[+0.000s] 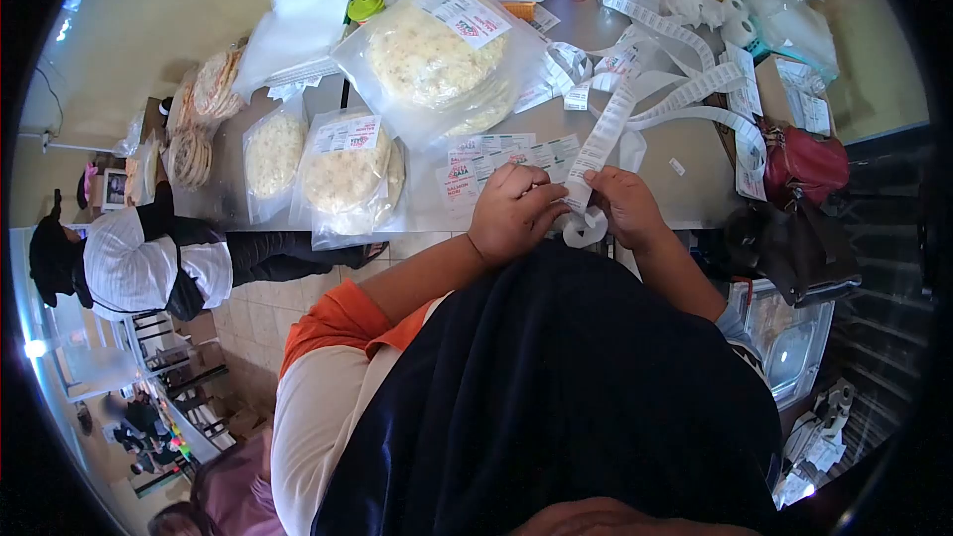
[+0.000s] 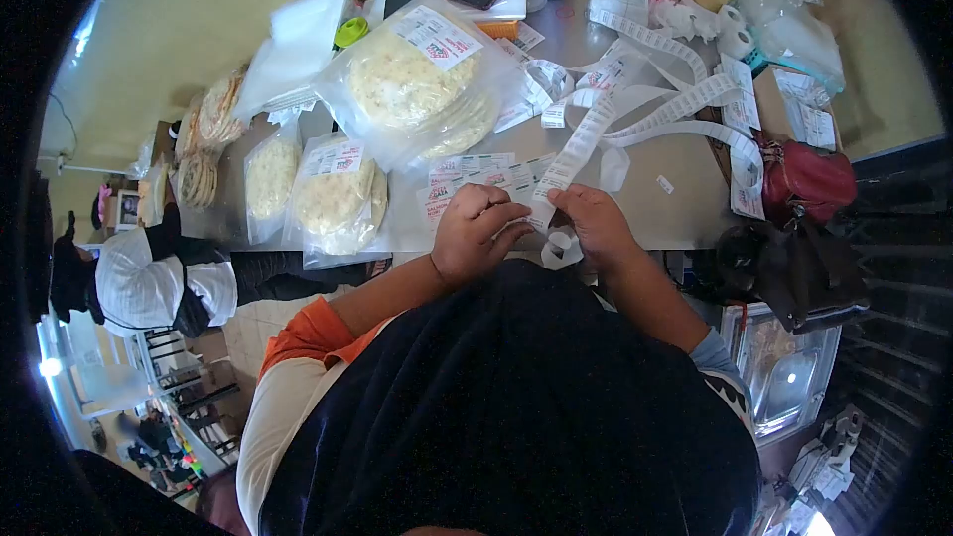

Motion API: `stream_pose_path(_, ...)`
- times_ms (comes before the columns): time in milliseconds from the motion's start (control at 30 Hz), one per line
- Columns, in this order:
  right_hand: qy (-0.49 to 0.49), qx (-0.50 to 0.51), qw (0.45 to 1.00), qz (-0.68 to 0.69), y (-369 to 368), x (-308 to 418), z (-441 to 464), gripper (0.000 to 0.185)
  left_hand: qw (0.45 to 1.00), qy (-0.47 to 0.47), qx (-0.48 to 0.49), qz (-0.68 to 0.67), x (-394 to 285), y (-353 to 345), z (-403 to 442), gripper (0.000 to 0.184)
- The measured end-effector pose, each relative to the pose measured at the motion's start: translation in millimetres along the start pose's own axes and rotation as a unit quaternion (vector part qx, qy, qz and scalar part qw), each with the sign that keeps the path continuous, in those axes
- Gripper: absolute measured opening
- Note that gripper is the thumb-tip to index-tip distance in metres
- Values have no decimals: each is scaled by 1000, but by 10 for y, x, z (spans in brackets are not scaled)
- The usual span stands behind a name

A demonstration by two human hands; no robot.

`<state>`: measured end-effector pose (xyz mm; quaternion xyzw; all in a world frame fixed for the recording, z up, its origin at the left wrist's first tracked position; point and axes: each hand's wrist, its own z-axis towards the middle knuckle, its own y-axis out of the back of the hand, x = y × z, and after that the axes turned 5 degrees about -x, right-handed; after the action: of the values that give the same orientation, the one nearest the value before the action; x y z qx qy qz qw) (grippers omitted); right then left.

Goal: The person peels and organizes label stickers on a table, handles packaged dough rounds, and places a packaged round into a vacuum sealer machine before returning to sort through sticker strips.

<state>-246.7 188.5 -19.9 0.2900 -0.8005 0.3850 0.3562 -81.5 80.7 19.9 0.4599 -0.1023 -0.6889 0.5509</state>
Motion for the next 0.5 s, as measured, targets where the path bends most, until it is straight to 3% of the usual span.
stream_pose_path(100,-2,-23,1000,12,95,-79,85,22,999,-3,-33,4,6,-66,5,21)
stream_pose_path(167,25,-44,999,19,87,-37,117,23,988,153,-27,-24,120,-117,1,14)
stream_pose_path(233,102,-50,979,-168,296,-202,290,24,945,320,-6,-72,283,-172,27,12)
stream_pose_path(300,147,-46,943,-295,460,-329,400,25,859,493,25,-137,460,-249,79,15)
stream_pose_path(467,209,-25,873,-441,608,-425,521,28,872,444,200,-35,639,-568,161,25)
stream_pose_path(500,210,-29,877,-431,601,-417,512,28,873,445,199,-26,656,-643,159,25)
